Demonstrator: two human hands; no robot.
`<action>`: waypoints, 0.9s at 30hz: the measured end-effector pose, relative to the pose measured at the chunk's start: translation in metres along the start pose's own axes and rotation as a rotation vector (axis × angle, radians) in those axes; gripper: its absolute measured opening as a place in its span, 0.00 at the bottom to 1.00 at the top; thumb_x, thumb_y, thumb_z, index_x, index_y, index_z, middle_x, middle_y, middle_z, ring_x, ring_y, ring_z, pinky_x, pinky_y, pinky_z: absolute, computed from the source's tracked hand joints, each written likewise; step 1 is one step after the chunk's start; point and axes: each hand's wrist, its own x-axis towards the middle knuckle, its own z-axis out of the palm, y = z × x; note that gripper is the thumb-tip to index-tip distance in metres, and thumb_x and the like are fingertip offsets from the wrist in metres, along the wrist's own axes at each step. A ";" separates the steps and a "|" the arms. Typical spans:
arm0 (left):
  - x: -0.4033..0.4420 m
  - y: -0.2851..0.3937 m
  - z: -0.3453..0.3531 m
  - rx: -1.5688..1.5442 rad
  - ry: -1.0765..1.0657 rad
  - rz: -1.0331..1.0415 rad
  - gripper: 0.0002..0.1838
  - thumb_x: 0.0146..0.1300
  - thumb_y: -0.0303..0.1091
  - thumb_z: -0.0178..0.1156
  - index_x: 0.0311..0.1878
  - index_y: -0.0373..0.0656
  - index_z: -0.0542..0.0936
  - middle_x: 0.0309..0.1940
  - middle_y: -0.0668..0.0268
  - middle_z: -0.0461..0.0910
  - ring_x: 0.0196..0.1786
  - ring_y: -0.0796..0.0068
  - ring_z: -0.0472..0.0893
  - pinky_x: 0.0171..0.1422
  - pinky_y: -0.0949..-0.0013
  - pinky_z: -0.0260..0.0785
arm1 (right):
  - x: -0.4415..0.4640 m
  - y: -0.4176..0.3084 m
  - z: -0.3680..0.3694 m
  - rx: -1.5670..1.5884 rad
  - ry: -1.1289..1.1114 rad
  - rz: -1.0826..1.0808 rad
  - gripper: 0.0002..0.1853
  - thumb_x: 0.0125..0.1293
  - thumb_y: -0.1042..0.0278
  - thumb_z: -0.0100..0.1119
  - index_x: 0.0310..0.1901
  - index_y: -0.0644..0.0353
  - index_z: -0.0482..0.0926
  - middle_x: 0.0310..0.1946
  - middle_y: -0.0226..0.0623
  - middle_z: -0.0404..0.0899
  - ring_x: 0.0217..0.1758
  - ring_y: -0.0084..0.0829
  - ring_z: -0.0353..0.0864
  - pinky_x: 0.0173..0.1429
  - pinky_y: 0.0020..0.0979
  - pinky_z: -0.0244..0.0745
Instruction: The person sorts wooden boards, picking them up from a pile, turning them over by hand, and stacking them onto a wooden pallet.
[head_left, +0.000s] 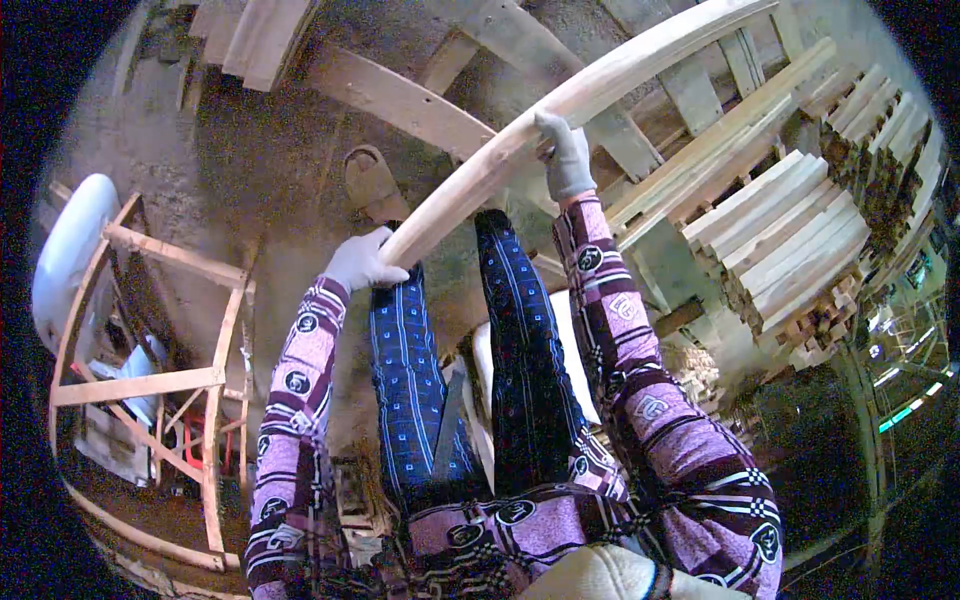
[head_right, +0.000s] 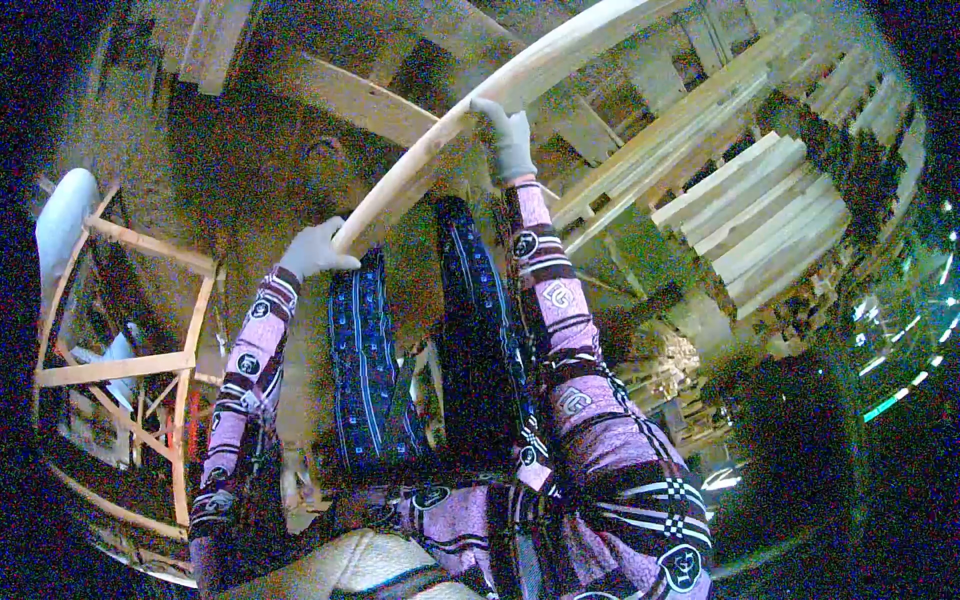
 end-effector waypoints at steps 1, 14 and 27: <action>0.000 0.003 0.001 0.137 0.005 0.030 0.30 0.34 0.55 0.63 0.38 0.43 0.71 0.30 0.53 0.76 0.36 0.51 0.75 0.40 0.59 0.66 | 0.000 0.000 0.002 -0.017 -0.002 -0.074 0.18 0.43 0.54 0.62 0.28 0.61 0.76 0.21 0.24 0.70 0.21 0.18 0.66 0.26 0.24 0.63; -0.017 0.005 0.022 0.099 0.647 0.023 0.31 0.46 0.53 0.57 0.52 0.47 0.68 0.30 0.58 0.73 0.34 0.57 0.72 0.39 0.59 0.63 | 0.009 0.004 -0.009 0.028 0.289 -0.148 0.17 0.49 0.57 0.62 0.31 0.64 0.75 0.27 0.30 0.73 0.29 0.22 0.70 0.35 0.26 0.66; 0.044 -0.010 0.062 0.263 0.747 0.017 0.26 0.40 0.35 0.56 0.48 0.48 0.66 0.34 0.60 0.69 0.38 0.59 0.71 0.40 0.59 0.66 | 0.034 0.020 -0.029 -0.165 0.358 -0.297 0.21 0.52 0.52 0.58 0.32 0.66 0.71 0.28 0.35 0.72 0.30 0.28 0.68 0.38 0.29 0.64</action>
